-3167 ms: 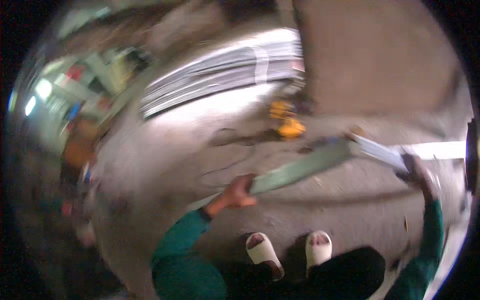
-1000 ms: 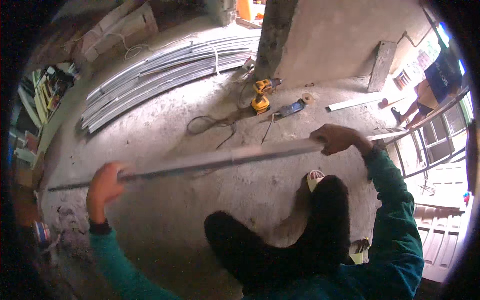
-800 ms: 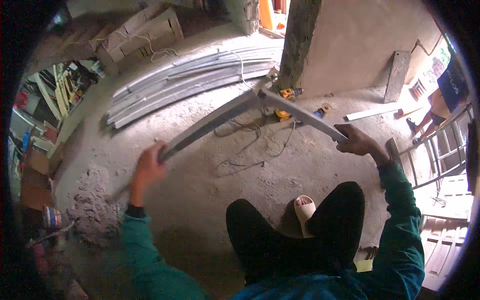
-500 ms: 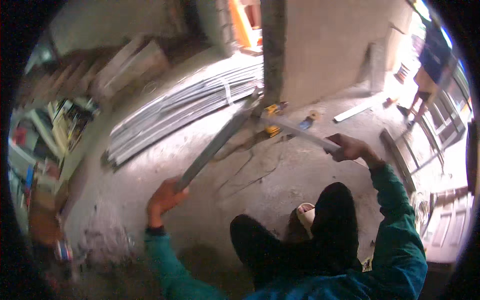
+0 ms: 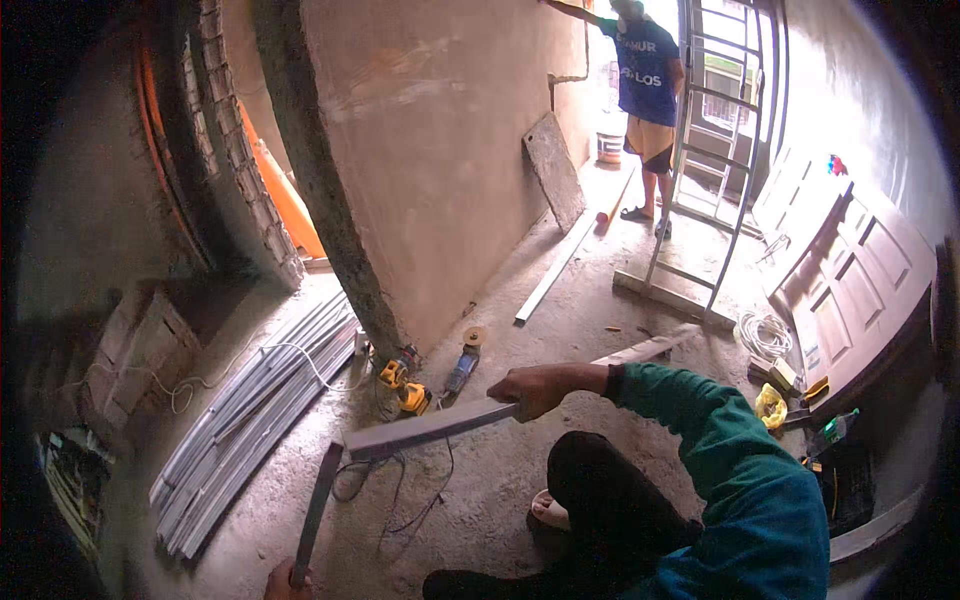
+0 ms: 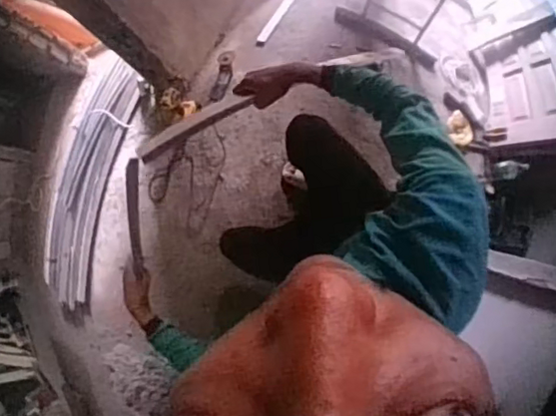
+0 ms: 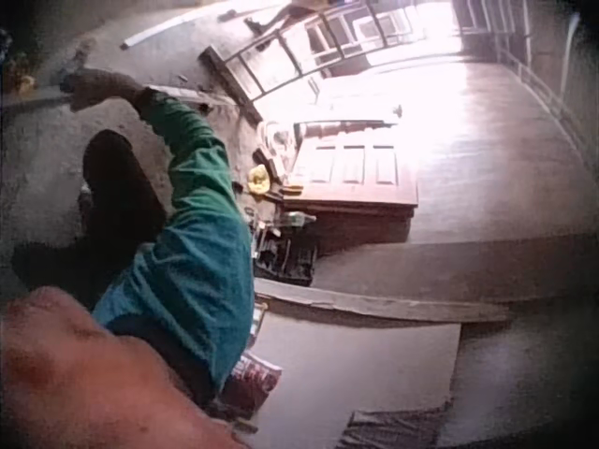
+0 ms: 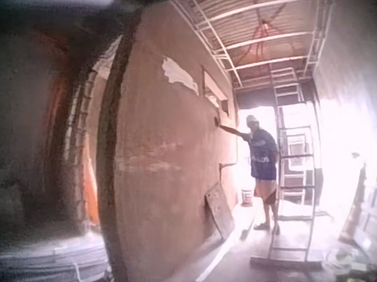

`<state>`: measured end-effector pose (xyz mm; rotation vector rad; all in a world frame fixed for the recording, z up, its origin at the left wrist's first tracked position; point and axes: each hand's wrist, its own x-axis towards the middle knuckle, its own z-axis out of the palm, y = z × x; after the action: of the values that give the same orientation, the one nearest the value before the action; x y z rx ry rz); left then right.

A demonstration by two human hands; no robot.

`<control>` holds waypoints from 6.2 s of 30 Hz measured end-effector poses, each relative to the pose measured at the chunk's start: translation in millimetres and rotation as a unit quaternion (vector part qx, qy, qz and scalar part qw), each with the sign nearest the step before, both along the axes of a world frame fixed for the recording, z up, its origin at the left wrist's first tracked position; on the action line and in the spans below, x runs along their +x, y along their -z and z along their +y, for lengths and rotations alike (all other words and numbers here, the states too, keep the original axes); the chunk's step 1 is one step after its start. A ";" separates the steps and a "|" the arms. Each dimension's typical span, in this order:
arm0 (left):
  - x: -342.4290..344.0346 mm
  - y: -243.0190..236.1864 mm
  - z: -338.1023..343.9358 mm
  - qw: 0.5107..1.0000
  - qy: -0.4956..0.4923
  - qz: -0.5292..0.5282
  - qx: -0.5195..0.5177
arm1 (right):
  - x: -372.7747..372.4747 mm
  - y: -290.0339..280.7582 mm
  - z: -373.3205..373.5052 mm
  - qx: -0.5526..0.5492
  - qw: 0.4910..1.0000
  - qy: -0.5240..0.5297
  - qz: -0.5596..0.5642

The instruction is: The person measures a metal stud with a tape measure and then cuts it using an angle grinder, creating sparks.

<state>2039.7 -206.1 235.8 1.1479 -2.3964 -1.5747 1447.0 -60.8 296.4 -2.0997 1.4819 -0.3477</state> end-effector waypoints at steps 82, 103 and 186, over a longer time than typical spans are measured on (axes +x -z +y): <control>20.4 30.8 116.8 0.891 -0.172 -0.173 -0.384 | 9.9 69.5 12.2 0.088 0.994 -0.057 0.027; 19.4 -18.7 129.3 0.958 -0.113 -0.237 0.118 | -1.1 108.6 12.9 0.151 0.986 -0.004 0.065; 513.2 -503.0 347.9 0.948 -0.251 0.047 0.189 | 612.7 -372.3 208.4 0.236 0.925 0.045 -0.295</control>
<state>2552.9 141.8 738.9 1.5425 -1.5931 -1.8726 2059.7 147.6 668.7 -1.3828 1.1519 -0.5394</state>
